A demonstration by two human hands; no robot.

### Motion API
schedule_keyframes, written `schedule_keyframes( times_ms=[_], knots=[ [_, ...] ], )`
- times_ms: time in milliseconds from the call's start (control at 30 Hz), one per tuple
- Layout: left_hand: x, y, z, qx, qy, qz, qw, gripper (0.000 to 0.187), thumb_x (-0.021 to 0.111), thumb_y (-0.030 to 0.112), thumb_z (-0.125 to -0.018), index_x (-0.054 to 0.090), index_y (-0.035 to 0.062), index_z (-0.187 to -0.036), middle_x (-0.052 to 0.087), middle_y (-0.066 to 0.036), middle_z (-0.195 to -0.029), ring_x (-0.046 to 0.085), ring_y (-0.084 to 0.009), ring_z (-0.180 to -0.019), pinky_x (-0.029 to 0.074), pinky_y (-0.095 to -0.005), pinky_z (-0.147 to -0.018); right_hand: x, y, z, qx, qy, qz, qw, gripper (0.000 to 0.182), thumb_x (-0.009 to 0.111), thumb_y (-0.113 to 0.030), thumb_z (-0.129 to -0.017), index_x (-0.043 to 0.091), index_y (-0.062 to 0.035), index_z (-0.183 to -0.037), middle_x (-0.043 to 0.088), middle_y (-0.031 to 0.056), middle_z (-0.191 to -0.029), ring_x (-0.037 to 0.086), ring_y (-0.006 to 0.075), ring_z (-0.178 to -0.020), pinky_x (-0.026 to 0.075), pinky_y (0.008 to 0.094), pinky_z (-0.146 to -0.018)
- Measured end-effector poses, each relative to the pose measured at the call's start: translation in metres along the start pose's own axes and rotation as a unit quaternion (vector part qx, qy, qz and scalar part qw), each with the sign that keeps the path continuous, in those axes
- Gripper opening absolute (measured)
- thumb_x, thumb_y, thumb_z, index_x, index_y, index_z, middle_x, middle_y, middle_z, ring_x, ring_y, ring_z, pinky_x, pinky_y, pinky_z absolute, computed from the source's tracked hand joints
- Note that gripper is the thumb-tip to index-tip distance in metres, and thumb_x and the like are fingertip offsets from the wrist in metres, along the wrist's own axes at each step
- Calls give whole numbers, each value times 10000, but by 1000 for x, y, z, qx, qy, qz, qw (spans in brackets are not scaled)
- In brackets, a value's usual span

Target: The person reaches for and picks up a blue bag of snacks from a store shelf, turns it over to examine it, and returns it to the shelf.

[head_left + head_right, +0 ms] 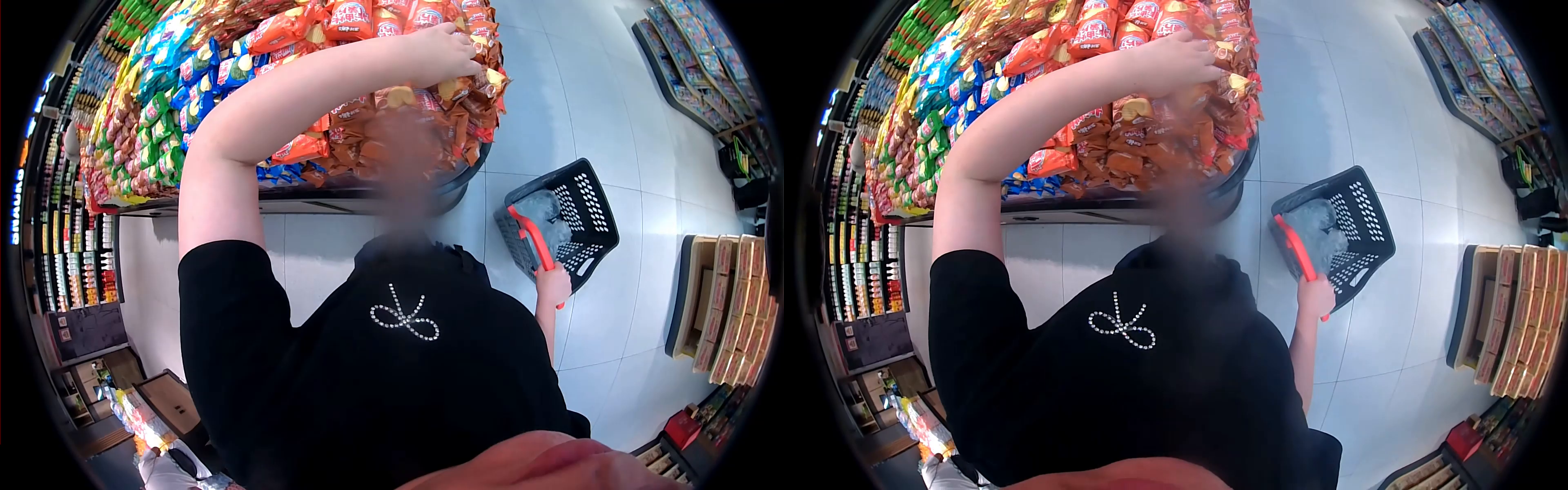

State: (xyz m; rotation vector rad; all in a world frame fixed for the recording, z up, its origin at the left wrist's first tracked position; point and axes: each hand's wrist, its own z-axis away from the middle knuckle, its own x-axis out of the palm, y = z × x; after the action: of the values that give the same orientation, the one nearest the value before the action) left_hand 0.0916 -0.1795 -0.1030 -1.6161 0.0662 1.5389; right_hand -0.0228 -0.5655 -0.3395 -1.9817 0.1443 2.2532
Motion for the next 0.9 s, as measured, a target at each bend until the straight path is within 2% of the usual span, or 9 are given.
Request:
schedule_keyframes(
  times_ms=[200,267,367,500,600,667,700,767,900],
  knots=[
    [-6,-7,2,5,-36,40,999,579,713,147,-569,507,159,-1111,512,-33,-1027,467,-176,-1040,370,-315,-807,0,-1,0,-4,21,0,1000,255,604,-338,-650,616,-84,-671,600,143,-619,609,313,-612,493,406,-558],
    [-28,-7,5,-6,-117,117,986,608,708,143,-577,463,122,-1133,473,-64,-1087,435,-205,-1079,328,-354,-874,0,-1,0,-1,24,-2,1000,256,603,-340,-652,614,-85,-665,599,143,-614,609,314,-607,494,405,-555],
    [-15,-6,15,-7,-28,131,991,569,694,113,-578,471,119,-1101,460,-73,-1109,425,-222,-1096,313,-382,-901,1,1,0,-8,28,-3,1000,252,600,-339,-656,613,-87,-656,601,136,-609,610,311,-606,493,405,-554],
    [-18,-3,19,-3,-74,194,978,523,649,54,-599,471,119,-1087,460,-73,-1117,424,-251,-1095,337,-385,-909,2,1,-1,-4,12,-2,1000,259,593,-347,-669,614,-90,-676,604,133,-623,611,310,-613,493,404,-556],
    [-19,4,20,-34,-28,213,976,699,736,103,-527,456,111,-1167,485,-64,-1074,453,-208,-1069,410,-340,-837,1,1,-1,2,-2,1,1000,263,590,-356,-675,616,-95,-693,607,134,-635,612,309,-622,493,403,-559],
    [-26,8,21,-37,-27,272,961,479,588,-2,-628,471,98,-1082,497,-72,-1065,458,-262,-1047,407,-340,-869,-2,-1,-1,2,-9,3,1000,264,588,-361,-678,617,-100,-701,608,135,-641,612,309,-627,493,403,-561],
    [-23,9,18,-38,-27,272,961,479,588,-2,-628,471,98,-1082,497,-72,-1065,458,-262,-1047,407,-340,-869,-4,-2,0,7,-14,3,1000,264,588,-363,-679,617,-102,-703,608,134,-642,612,309,-630,493,403,-563],
    [-21,16,4,9,39,237,971,430,589,39,-655,475,56,-1069,493,-77,-1071,464,-249,-1047,407,-342,-864,-5,-3,0,11,-19,3,1000,264,587,-366,-681,618,-104,-704,608,133,-642,613,309,-633,493,404,-566],
    [-33,39,-19,32,47,192,980,408,553,157,-730,471,34,-1110,432,-115,-1201,418,-243,-1121,410,-347,-856,-6,-4,0,10,-19,5,1000,269,590,-368,-678,622,-105,-724,611,133,-647,614,310,-641,494,404,-575]
  ],
)
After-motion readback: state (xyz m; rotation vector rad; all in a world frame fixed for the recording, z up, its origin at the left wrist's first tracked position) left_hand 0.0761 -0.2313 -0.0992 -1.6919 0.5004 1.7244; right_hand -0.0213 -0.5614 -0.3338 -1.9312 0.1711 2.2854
